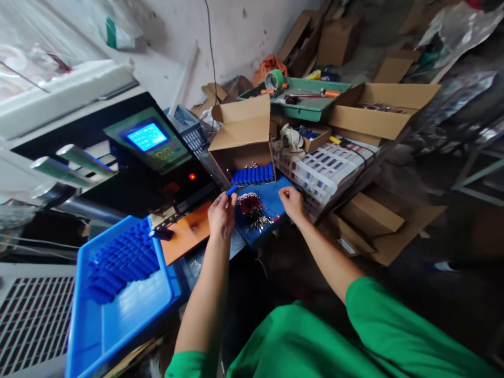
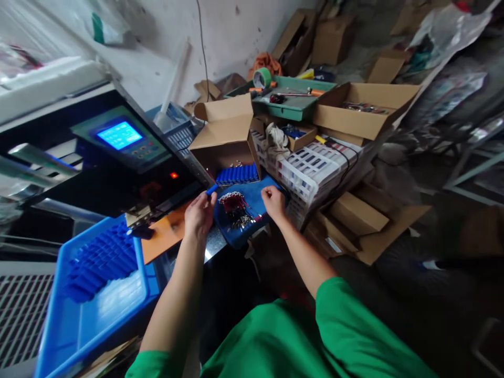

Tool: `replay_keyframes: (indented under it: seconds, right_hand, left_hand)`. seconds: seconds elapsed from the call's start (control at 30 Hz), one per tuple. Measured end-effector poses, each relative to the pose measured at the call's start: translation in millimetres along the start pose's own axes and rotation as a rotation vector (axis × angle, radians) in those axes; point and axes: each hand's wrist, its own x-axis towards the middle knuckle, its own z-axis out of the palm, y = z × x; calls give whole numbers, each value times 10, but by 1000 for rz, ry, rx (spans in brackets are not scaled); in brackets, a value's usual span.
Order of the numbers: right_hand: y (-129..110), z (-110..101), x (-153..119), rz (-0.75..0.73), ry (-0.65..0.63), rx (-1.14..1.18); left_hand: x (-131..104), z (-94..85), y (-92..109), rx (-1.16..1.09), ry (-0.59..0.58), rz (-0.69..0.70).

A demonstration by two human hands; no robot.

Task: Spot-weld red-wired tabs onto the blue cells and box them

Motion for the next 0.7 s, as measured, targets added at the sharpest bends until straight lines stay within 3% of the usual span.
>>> replay_keyframes:
  seconds: [0.2, 0.33, 0.47, 0.7]
  right_hand:
    - [-38, 58, -50, -10, 11, -56]
    - [-27, 55, -42, -31, 5, -47]
    - [-16, 61, -43, -35, -3, -37]
    - [-17, 56, -50, -40, -7, -32]
  left_hand:
    - [112, 775, -396, -161, 69, -35]
    - [111, 1093, -668, -151, 98, -74]
    - [167, 1199, -829, 20, 88, -130]
    - [343, 1195, -968, 412, 86, -215]
